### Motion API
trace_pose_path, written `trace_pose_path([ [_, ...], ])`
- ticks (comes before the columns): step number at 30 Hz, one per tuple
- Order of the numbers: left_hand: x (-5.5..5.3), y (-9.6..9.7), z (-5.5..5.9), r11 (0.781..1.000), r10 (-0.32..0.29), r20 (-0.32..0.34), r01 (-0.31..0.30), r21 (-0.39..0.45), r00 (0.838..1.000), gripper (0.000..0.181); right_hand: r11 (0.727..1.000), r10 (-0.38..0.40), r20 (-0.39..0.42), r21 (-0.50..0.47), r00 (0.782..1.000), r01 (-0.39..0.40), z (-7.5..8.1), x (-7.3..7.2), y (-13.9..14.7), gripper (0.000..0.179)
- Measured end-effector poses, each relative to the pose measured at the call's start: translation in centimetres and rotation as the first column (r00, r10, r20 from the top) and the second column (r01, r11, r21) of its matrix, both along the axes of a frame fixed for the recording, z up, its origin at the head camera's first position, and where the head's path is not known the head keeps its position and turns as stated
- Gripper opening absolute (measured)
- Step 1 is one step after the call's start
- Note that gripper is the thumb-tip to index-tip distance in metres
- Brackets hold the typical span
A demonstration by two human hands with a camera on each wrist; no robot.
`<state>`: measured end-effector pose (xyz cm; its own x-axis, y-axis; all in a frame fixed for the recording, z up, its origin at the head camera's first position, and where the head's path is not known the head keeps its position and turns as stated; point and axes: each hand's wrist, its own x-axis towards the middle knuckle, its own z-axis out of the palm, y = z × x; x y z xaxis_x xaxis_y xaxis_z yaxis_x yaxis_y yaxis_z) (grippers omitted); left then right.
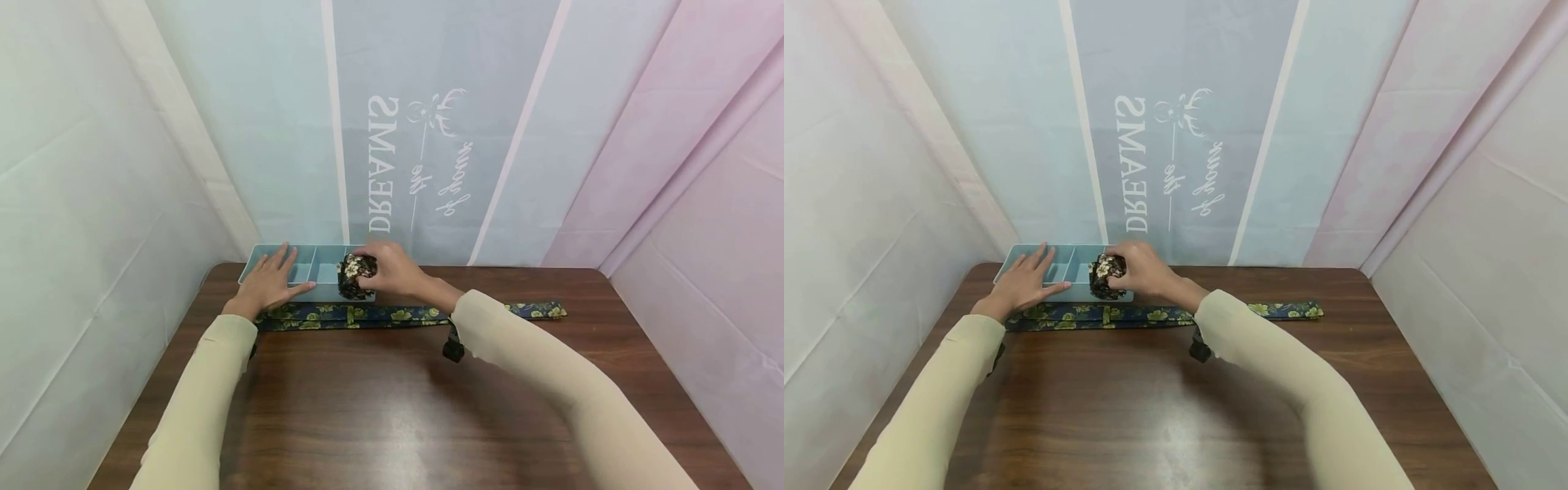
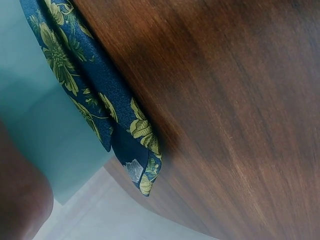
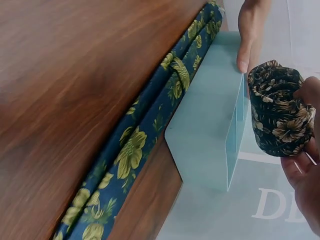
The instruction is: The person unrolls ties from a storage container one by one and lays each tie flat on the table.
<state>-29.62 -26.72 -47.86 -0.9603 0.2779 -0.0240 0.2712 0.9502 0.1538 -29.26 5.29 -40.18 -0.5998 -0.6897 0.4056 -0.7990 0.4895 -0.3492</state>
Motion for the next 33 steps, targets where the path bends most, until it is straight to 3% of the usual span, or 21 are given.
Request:
trace_pose_path([
  [15, 0.0, 0.0, -0.4, 1.0, 0.002, -0.007, -0.002, 0.025, 1.0, 0.112, 0.998, 0.036, -0.053, 0.059, 0.998, -0.033, -0.5, 3.2, 3.9, 0.048],
  [33, 0.3, -0.1, -0.2, 0.998, -0.011, -0.024, 0.013, 0.069, 1.0, 0.11, 0.992, 0.022, 0.006, 0.124, 1.0, -0.023, -3.1, 5.7, 7.3, 0.044],
])
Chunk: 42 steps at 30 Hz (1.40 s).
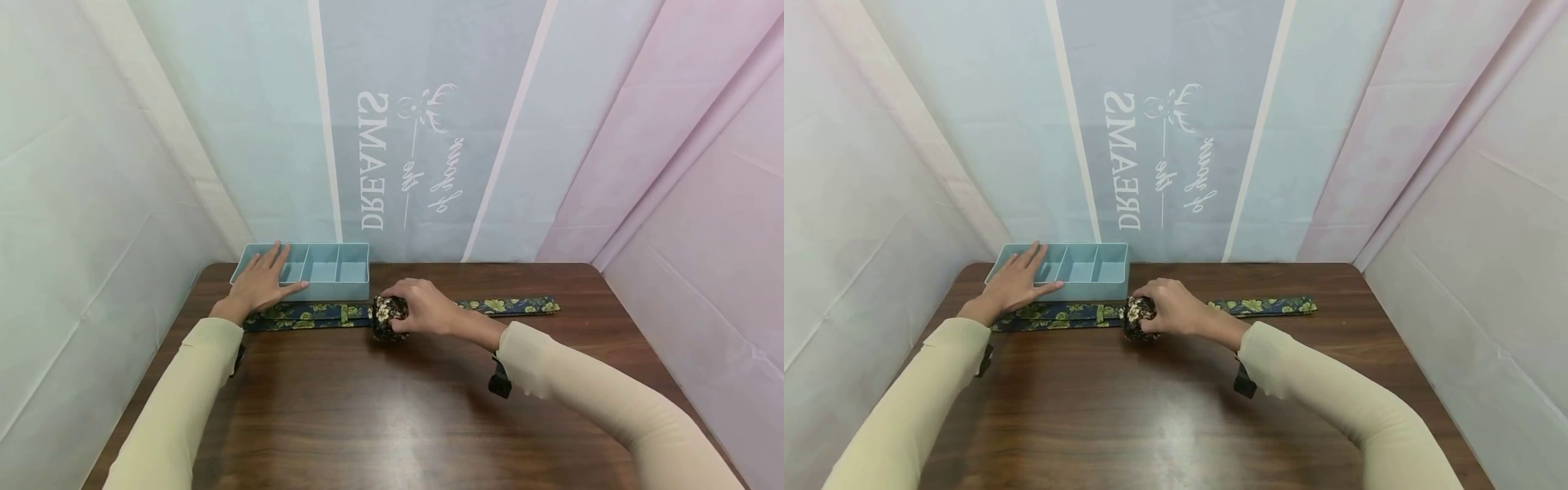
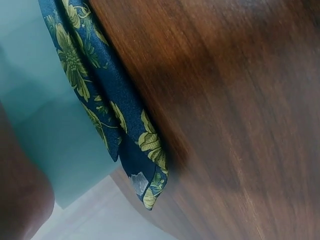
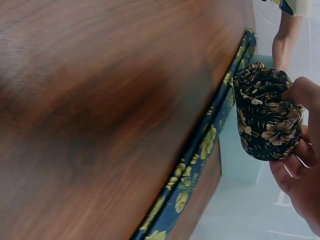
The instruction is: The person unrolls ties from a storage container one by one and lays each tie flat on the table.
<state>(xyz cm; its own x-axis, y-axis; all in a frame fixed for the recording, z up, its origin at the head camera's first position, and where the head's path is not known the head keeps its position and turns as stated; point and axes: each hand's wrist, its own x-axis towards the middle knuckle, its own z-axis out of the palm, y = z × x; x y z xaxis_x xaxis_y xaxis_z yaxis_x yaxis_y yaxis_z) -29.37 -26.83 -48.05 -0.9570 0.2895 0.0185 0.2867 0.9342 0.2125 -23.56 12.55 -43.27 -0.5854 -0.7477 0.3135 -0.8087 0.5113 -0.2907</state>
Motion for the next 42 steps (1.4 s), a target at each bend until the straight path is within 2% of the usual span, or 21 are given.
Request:
trace_pose_path([
  [6, -0.1, -0.4, -0.2, 0.999, -0.033, -0.028, 0.034, 0.034, 0.999, 0.105, 0.999, -0.023, 0.046, 0.047, 0.999, 0.021, -0.6, 0.9, 0.6, 0.044],
  [12, -0.2, -0.9, -0.3, 0.987, -0.06, -0.086, 0.072, 0.145, 0.994, 0.102, 0.997, -0.033, 0.073, 0.077, 0.997, 0.027, -1.2, 1.2, 1.1, 0.045],
  [16, 0.2, -0.7, 0.0, 0.984, -0.065, -0.135, 0.086, 0.155, 0.989, 0.097, 0.995, -0.018, 0.077, 0.099, 0.997, 0.01, -1.6, 1.3, 1.4, 0.045],
  [18, 0.5, -0.4, 0.2, 0.984, -0.086, -0.18, 0.112, 0.14, 0.98, 0.095, 0.993, -0.012, 0.075, 0.114, 0.997, 0.004, -1.7, 1.3, 1.5, 0.045],
  [22, 1.2, 0.6, 0.5, 0.975, -0.155, -0.274, 0.192, 0.111, 0.949, 0.091, 0.989, -0.007, 0.079, 0.146, 0.997, -0.005, -1.8, 1.4, 1.8, 0.045],
  [26, 2.0, 1.5, 0.8, 0.956, -0.218, -0.349, 0.271, 0.112, 0.911, 0.087, 0.987, -0.003, 0.087, 0.159, 0.996, -0.011, -1.9, 1.5, 1.8, 0.047],
  [33, 3.5, 3.7, 1.0, 0.902, -0.309, -0.477, 0.413, 0.129, 0.823, 0.081, 0.985, 0.012, 0.096, 0.171, 0.995, -0.029, -2.0, 1.6, 1.4, 0.045],
  [37, 4.8, 5.7, 1.0, 0.866, -0.365, -0.506, 0.484, 0.124, 0.782, 0.074, 0.982, 0.001, 0.119, 0.189, 0.993, -0.023, -2.0, 1.6, 1.2, 0.045],
  [39, 5.4, 6.7, 0.7, 0.857, -0.39, -0.502, 0.504, 0.11, 0.772, 0.07, 0.981, 0.0, 0.126, 0.194, 0.992, -0.025, -2.0, 1.6, 1.1, 0.045],
  [42, 6.4, 8.0, 0.1, 0.85, -0.416, -0.484, 0.518, 0.094, 0.77, 0.065, 0.98, 0.005, 0.129, 0.198, 0.992, -0.03, -2.0, 1.6, 0.8, 0.045],
])
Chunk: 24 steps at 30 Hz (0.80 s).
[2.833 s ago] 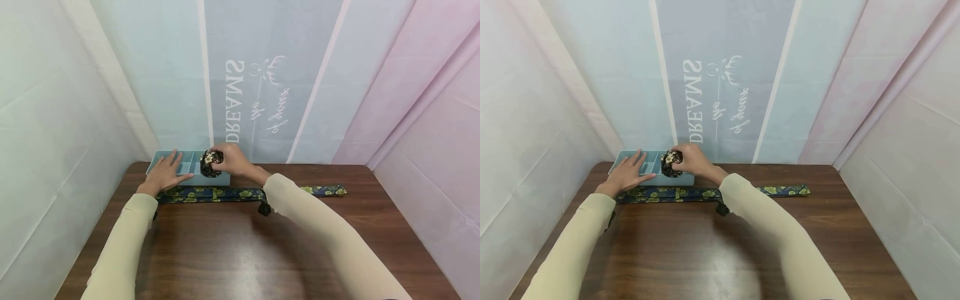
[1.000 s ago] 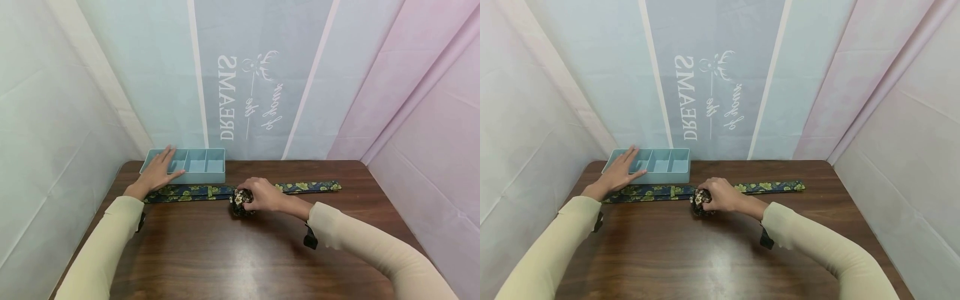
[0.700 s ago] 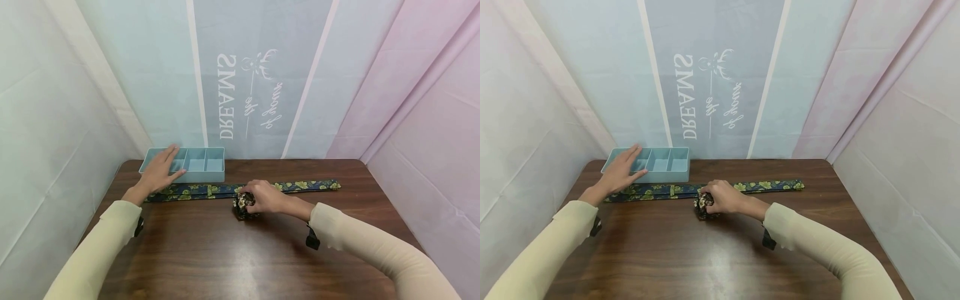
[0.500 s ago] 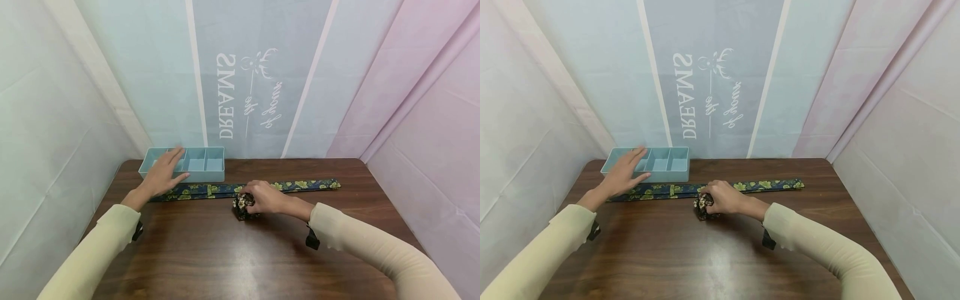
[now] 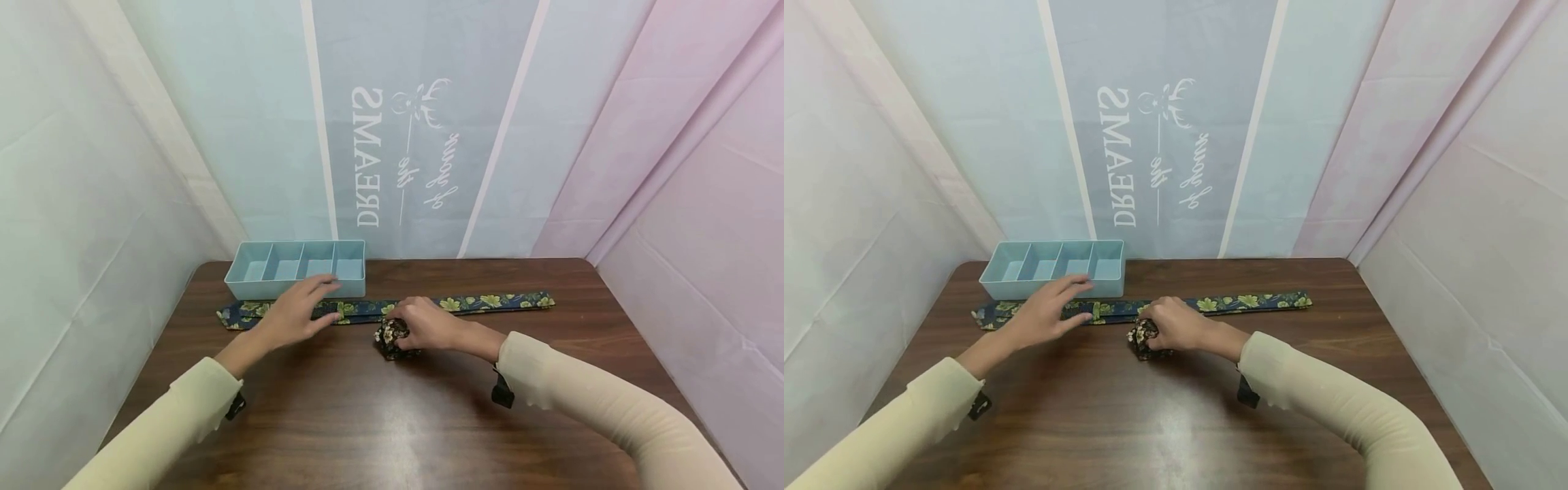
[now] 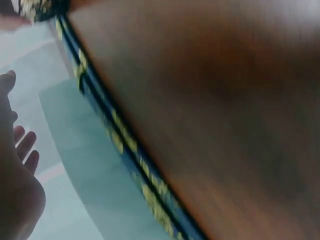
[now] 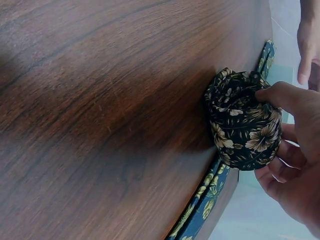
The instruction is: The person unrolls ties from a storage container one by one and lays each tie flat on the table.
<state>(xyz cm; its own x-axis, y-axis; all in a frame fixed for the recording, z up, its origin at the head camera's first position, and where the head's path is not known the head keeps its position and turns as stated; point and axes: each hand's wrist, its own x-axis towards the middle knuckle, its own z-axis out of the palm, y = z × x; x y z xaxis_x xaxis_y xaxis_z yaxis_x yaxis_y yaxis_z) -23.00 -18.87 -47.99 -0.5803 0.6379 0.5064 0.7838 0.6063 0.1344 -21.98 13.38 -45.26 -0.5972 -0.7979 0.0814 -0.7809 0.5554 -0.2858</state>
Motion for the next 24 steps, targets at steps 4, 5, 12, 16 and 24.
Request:
trace_pose_path([
  [4, 1.1, 1.3, -0.6, 1.0, 0.002, 0.063, -0.002, -0.01, 0.998, 0.055, 1.0, -0.001, 0.006, 0.008, 1.0, 0.001, 0.1, 0.0, -0.3, 0.045],
  [5, 1.3, 1.7, -0.7, 1.0, 0.007, 0.09, -0.007, -0.007, 0.996, 0.052, 1.0, -0.003, 0.007, 0.008, 1.0, 0.003, 0.0, 0.0, -0.3, 0.045],
  [12, 2.5, 4.1, -1.3, 0.997, 0.081, 0.265, -0.08, -0.017, 0.961, 0.048, 1.0, 0.002, 0.002, -0.008, 1.0, -0.002, 0.0, 0.1, -0.4, 0.045],
  [16, 2.8, 5.6, -1.6, 0.997, 0.078, 0.315, -0.082, 0.001, 0.946, 0.044, 1.0, 0.003, -0.009, -0.01, 1.0, -0.003, -0.1, 0.1, -0.5, 0.045],
  [24, 3.1, 8.0, -2.0, 0.995, 0.067, 0.357, -0.089, 0.047, 0.932, 0.033, 1.0, -0.008, -0.011, -0.008, 1.0, 0.008, -0.3, 0.3, -0.5, 0.045],
])
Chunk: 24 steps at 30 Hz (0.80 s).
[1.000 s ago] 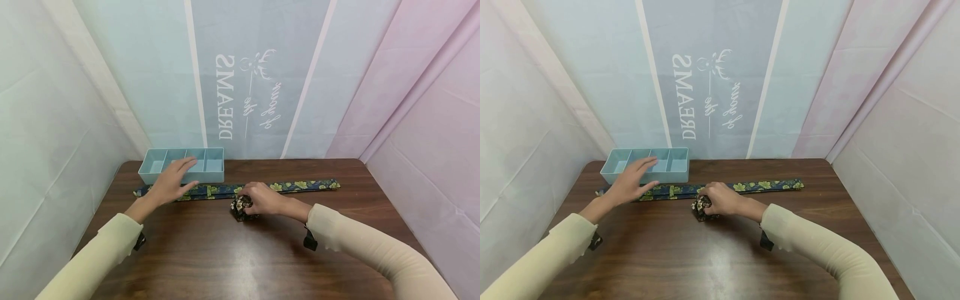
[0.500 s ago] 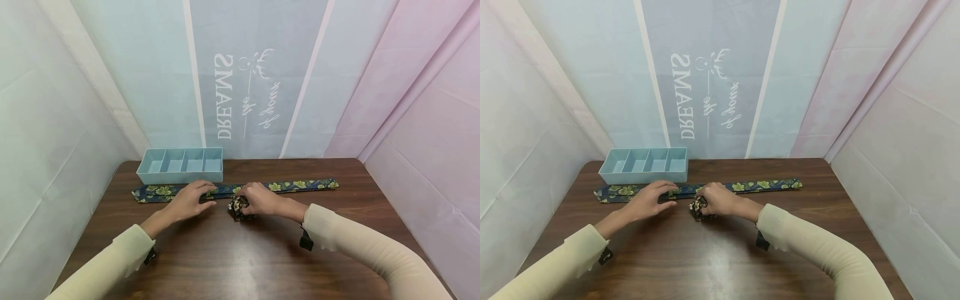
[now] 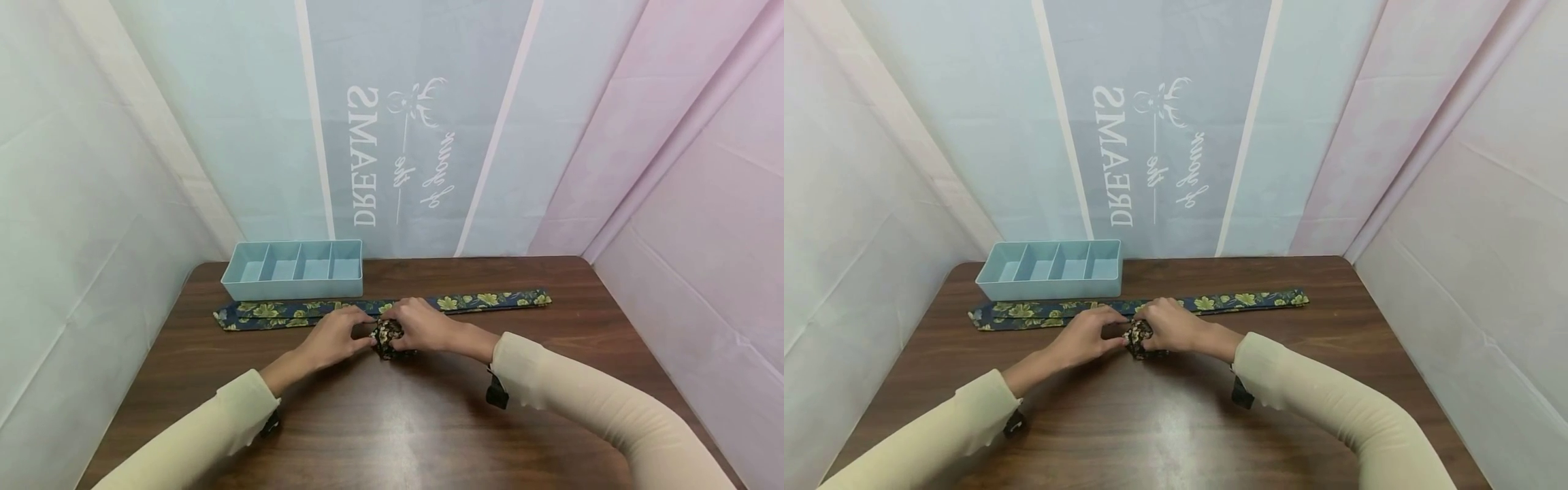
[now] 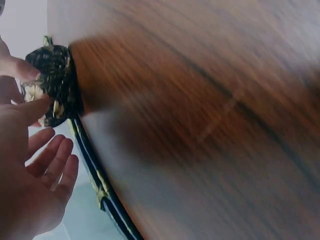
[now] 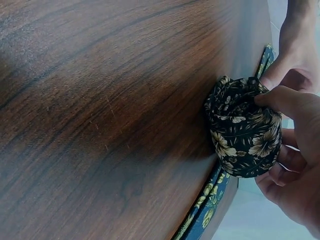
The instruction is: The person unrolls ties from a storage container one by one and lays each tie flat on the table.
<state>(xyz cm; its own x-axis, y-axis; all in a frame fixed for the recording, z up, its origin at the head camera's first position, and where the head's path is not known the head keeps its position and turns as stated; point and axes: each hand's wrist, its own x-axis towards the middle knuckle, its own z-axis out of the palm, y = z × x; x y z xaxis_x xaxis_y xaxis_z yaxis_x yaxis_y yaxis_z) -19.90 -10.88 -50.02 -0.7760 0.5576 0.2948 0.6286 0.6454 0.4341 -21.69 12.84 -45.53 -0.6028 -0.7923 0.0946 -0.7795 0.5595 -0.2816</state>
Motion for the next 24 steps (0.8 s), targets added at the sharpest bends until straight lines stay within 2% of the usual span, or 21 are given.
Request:
trace_pose_path([
  [7, 0.0, 0.7, -0.6, 1.0, -0.002, -0.009, 0.002, 0.012, 1.0, 0.026, 1.0, -0.005, -0.005, -0.006, 1.0, 0.005, 0.0, 0.0, 0.0, 0.044],
  [16, -0.1, 1.3, -1.2, 0.999, 0.009, -0.007, -0.009, -0.044, 1.0, 0.024, 1.0, -0.011, 0.02, -0.015, 1.0, 0.012, -0.2, -0.1, 0.0, 0.045],
  [24, -0.1, 1.4, -1.4, 0.994, -0.011, -0.067, 0.004, -0.112, 0.998, 0.023, 0.999, 0.007, 0.023, -0.039, 1.0, -0.006, -0.3, -0.1, 0.5, 0.044],
])
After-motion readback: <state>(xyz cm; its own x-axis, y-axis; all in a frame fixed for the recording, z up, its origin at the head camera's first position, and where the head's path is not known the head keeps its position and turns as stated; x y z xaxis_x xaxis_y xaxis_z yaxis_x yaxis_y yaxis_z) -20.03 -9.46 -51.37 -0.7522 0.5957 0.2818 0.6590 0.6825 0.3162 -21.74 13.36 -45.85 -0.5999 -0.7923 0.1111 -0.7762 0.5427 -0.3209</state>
